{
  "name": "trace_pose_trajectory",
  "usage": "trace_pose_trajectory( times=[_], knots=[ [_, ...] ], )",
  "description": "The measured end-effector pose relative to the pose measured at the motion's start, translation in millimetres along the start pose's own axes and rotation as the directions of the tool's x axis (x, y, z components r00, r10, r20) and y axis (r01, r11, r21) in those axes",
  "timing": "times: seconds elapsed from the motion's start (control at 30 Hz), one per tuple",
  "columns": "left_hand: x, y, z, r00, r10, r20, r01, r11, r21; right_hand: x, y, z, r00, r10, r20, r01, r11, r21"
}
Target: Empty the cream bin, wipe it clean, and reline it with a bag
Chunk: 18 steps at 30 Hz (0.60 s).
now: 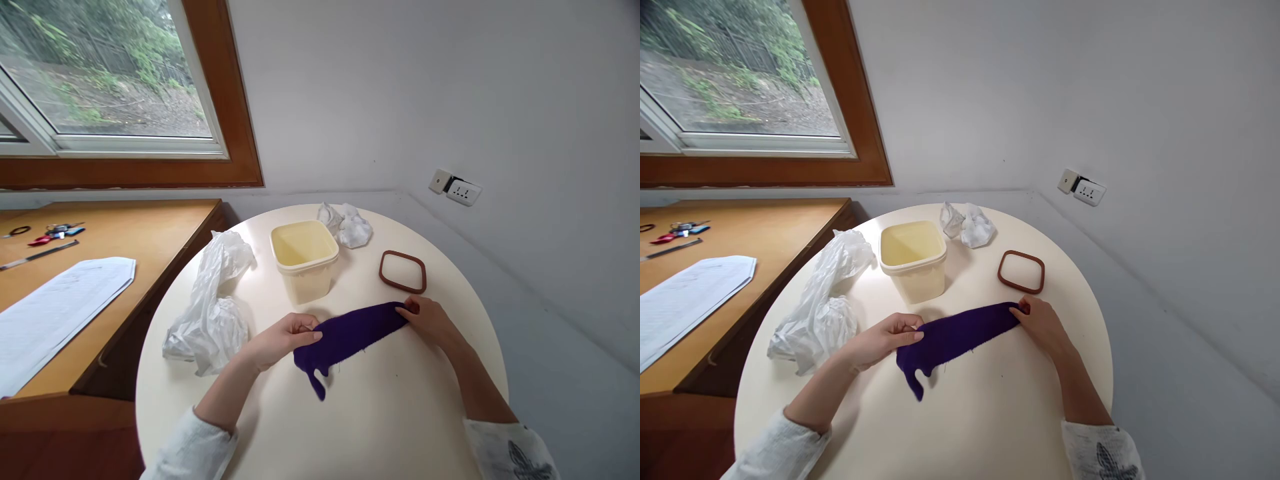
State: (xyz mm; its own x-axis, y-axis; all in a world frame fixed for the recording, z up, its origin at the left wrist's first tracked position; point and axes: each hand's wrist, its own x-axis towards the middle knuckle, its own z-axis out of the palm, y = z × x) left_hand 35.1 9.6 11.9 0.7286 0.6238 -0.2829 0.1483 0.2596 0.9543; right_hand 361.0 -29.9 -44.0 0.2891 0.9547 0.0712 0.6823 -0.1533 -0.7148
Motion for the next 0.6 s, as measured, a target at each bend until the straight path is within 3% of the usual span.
trace_pose_trajectory(
  times=[0.1, 0.2, 0.33, 0.43, 0.53, 0.6],
  knots=[
    [4, -9, 2, 0.996, -0.084, -0.005, 0.08, 0.965, -0.251, -3, -11, 0, 0.998, 0.003, 0.066, -0.01, 0.994, 0.11],
    [9, -17, 3, 0.99, -0.138, -0.029, 0.11, 0.884, -0.454, -5, -25, -1, 0.991, 0.038, 0.128, -0.081, 0.93, 0.358],
    [14, -19, 5, 0.987, -0.161, 0.02, 0.143, 0.806, -0.575, -2, -31, 0, 0.975, 0.2, 0.095, -0.213, 0.731, 0.648],
    [14, -17, 7, 0.976, -0.185, 0.112, 0.215, 0.768, -0.604, -2, -37, 7, 0.959, 0.283, 0.017, -0.222, 0.711, 0.667],
    [15, -17, 7, 0.969, -0.198, 0.149, 0.247, 0.732, -0.635, -17, -61, 23, 0.981, 0.154, -0.116, -0.062, 0.821, 0.568],
    [16, -19, 6, 0.969, -0.2, 0.147, 0.247, 0.716, -0.653, -34, -85, 36, 0.987, -0.126, -0.098, 0.155, 0.904, 0.398]
  ],
)
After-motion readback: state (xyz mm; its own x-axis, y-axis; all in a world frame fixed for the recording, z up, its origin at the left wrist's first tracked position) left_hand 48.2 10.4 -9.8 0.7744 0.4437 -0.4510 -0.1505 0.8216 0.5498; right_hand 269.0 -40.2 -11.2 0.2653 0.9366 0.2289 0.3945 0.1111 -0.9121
